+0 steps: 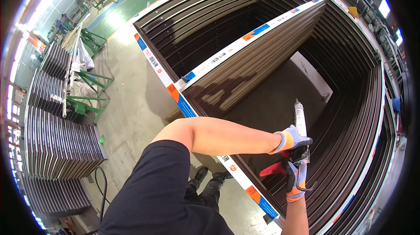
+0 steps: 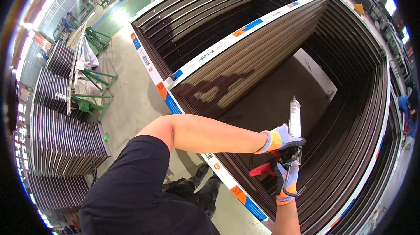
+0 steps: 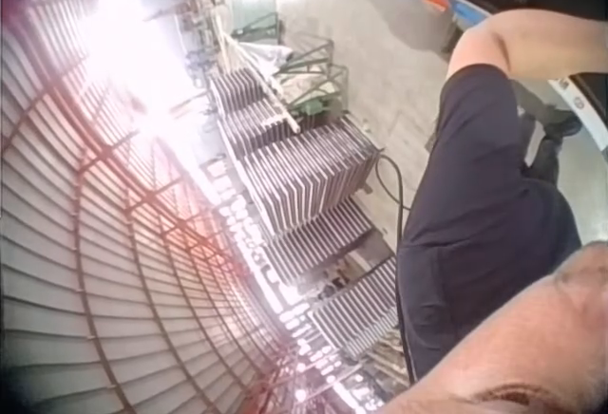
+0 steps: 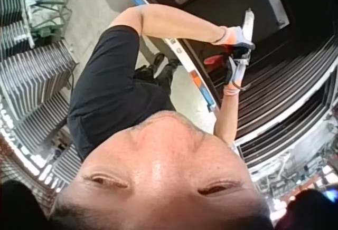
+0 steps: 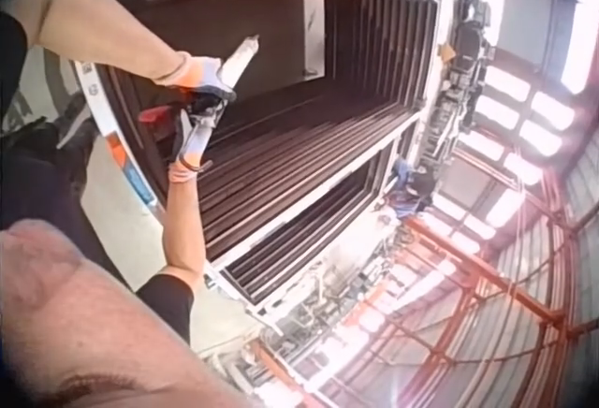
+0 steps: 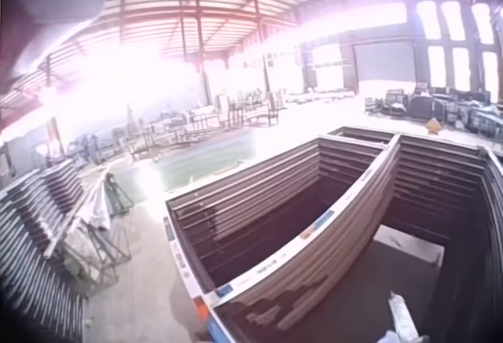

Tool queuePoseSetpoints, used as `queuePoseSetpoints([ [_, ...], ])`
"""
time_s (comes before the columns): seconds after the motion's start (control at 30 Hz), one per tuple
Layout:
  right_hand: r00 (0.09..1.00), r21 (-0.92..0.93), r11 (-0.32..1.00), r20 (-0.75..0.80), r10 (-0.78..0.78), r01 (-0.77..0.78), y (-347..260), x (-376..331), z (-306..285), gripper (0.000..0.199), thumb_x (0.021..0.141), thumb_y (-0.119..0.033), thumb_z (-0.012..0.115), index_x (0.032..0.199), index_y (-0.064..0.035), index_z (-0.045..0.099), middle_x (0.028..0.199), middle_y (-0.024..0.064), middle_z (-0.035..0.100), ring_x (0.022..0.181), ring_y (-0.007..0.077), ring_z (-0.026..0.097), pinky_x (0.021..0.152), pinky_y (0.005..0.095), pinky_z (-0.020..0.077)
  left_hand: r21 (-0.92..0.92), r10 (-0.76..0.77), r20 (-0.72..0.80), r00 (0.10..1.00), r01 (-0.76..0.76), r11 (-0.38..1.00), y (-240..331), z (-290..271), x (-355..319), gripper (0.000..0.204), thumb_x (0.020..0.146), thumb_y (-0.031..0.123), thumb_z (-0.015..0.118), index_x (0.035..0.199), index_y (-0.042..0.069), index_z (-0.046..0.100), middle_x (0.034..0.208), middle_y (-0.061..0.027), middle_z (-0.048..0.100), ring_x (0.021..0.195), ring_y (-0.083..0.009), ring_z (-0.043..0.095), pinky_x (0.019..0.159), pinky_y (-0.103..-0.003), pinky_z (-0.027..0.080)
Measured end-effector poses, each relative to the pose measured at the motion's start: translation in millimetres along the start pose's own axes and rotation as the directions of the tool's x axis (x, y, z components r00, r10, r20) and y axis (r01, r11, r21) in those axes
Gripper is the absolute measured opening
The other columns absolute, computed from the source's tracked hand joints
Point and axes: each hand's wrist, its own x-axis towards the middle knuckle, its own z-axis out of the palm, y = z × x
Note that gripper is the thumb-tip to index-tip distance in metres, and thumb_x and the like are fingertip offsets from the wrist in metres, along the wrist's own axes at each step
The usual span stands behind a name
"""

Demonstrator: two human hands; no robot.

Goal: Applying sealant to metal frames using a caulking gun and organizing them on the fabrication floor.

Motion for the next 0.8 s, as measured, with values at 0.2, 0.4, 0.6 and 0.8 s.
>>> queuePoseSetpoints([
  [0.2,0.998,0.088,0.995,-0.019,0.057,-0.055,-14.2,-3.0,8.5,0.058,0.083,0.0,0.063,0.137,-0.0065,0.045,0.117,0.0041,0.057,0.099,0.0147,0.055,0.084,0.0267,0.047,0.009,0.01,-0.003,1.0,-0.01,1.0,-3.0,2.0,4.5,0.05,0.076,0.043,0.078,0.097,-0.001,0.069,0.086,-0.0128,0.071,0.073,-0.0234,0.067,0.066,-0.037,0.054],
  [0.4,1.0,0.008,1.0,-0.02,0.014,-0.014,-25.2,-2.8,17.8,0.06,0.081,0.0,0.063,0.137,-0.0066,0.045,0.117,0.0036,0.057,0.097,0.0141,0.055,0.082,0.0261,0.0486,0.043,-0.006,0.093,0.996,0.002,0.999,-2.0,-0.7,6.2,0.059,0.081,0.044,0.072,0.114,-0.003,0.06,0.096,-0.0131,0.071,0.081,-0.0241,0.07,0.069,-0.036,0.055],
  [0.6,1.0,0.003,1.0,0.016,0.017,-0.017,-12.8,1.3,13.7,0.062,0.079,0.001,0.063,0.138,-0.0065,0.044,0.117,0.0036,0.057,0.099,0.0141,0.055,0.081,0.0257,0.0495,-0.039,-0.001,-0.018,1.0,0.0,0.999,-10.6,-0.4,7.2,0.046,0.077,0.04,0.078,0.097,-0.001,0.069,0.084,-0.0122,0.071,0.072,-0.0229,0.067,0.065,-0.036,0.054],
  [0.8,0.987,0.424,0.894,-0.005,0.162,-0.145,-26.6,-0.1,7.9,0.067,0.081,0.001,0.067,0.142,-0.009,0.042,0.132,0.0069,0.053,0.119,0.0187,0.054,0.093,0.0289,0.0496,0.066,-0.003,0.078,0.997,-0.002,0.998,3.9,13.2,3.0,0.053,0.077,0.044,0.076,0.102,-0.001,0.069,0.091,-0.012,0.071,0.08,-0.0205,0.068,0.069,-0.037,0.054],
])
